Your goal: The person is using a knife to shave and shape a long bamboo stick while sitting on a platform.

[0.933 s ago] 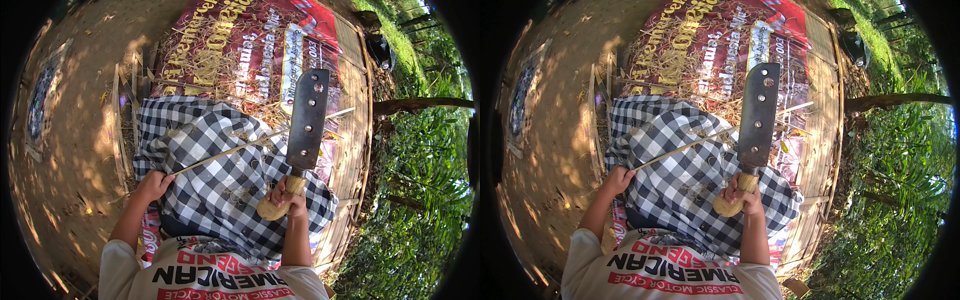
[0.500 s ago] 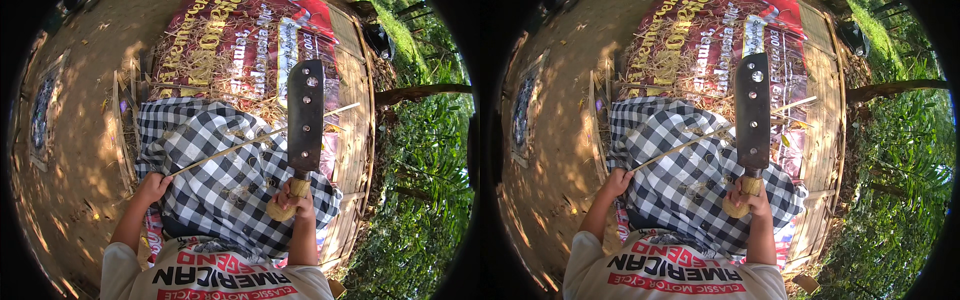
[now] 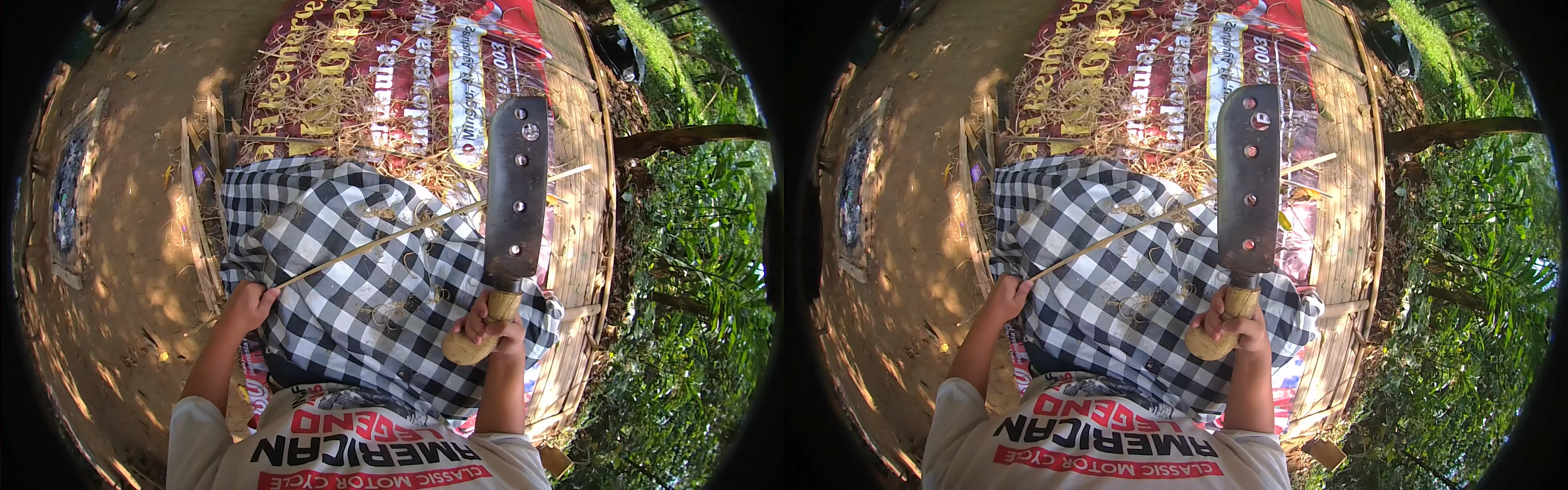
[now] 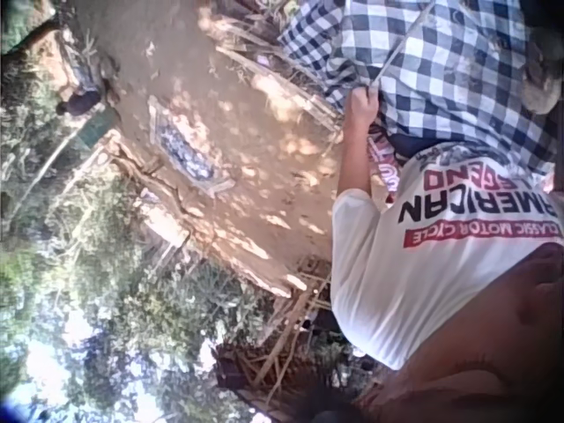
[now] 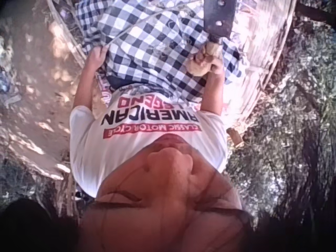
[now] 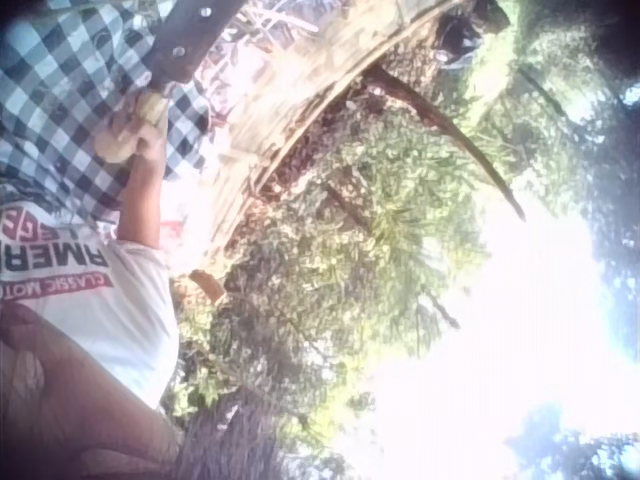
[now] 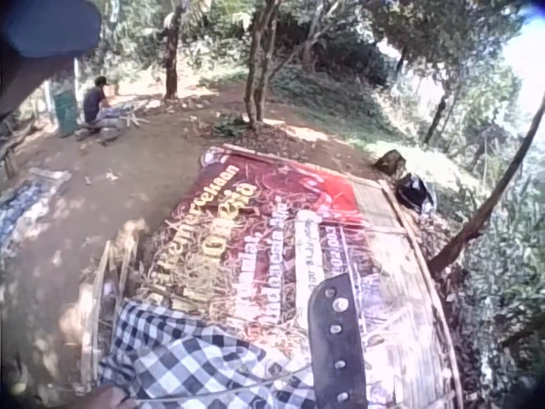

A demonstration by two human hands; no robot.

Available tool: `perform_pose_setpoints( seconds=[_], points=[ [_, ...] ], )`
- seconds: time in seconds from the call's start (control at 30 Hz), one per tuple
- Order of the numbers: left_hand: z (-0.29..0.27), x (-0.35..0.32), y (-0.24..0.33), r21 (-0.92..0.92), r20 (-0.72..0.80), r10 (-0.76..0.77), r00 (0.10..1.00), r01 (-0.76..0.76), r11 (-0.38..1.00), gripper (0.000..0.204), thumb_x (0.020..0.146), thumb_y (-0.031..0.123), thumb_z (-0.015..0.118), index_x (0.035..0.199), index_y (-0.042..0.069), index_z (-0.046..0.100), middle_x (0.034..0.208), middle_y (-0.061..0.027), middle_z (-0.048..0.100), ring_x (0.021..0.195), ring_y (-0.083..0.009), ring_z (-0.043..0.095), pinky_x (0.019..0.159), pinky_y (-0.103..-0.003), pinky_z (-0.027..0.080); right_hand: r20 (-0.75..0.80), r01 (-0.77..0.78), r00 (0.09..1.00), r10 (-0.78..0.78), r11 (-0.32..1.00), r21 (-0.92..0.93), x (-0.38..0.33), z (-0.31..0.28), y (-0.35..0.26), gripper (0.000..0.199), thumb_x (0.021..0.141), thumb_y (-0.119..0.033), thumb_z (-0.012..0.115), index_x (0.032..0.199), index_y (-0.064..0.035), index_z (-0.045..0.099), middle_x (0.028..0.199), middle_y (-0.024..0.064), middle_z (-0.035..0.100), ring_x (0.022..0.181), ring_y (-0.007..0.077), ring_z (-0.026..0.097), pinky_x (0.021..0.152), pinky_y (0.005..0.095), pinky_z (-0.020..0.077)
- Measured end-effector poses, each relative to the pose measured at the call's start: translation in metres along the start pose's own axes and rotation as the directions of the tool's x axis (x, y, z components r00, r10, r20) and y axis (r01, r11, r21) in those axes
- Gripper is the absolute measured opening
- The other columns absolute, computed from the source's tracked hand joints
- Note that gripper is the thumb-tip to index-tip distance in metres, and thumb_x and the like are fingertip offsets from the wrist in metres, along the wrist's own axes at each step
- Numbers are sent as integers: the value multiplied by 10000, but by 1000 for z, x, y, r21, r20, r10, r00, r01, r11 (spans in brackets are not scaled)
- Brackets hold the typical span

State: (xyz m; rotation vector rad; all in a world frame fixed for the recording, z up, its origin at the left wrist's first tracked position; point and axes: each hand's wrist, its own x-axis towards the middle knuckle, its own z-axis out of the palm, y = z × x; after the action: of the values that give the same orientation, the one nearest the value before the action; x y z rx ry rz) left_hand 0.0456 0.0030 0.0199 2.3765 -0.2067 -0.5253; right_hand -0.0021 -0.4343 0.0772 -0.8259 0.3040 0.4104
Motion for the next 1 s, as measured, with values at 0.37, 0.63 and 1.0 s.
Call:
perform_pose_setpoints(
  seconds=[0.37, 0.63, 1.0],
  points=[
    [1, 2, -8, 44, 18, -13, 1000, 12, 999, 547, 903, 407, 531, 618, -59, 559, 577, -259, 517, 596, -462, 539, 518, -471, 406, 20, -73, 997, 78, 981, -177, -11, 1, -12, 285, 568, 0, 555, 839, 6, 467, 592, 100, 543, 522, 188, 569, 765, 426, 518],
    [-1, 0, -2, 41, 18, -14, 1000, 13, 999, 577, 916, 419, 506, 603, -65, 514, 556, -260, 492, 547, -448, 526, 499, -461, 379, -38, -220, 975, 218, 973, -65, 0, 20, 26, 265, 550, -35, 549, 793, -37, 443, 542, 80, 466, 468, 190, 508, 733, 430, 484],
    [-3, 2, 1, 68, 71, -81, 994, 77, 995, 562, 909, 444, 513, 659, -53, 591, 617, -267, 539, 648, -467, 553, 548, -478, 427, 50, -4, 999, -1, 995, 95, 3, 3, 3, 262, 558, -63, 536, 798, -44, 434, 540, 78, 466, 460, 198, 495, 732, 430, 481]
  ],
)
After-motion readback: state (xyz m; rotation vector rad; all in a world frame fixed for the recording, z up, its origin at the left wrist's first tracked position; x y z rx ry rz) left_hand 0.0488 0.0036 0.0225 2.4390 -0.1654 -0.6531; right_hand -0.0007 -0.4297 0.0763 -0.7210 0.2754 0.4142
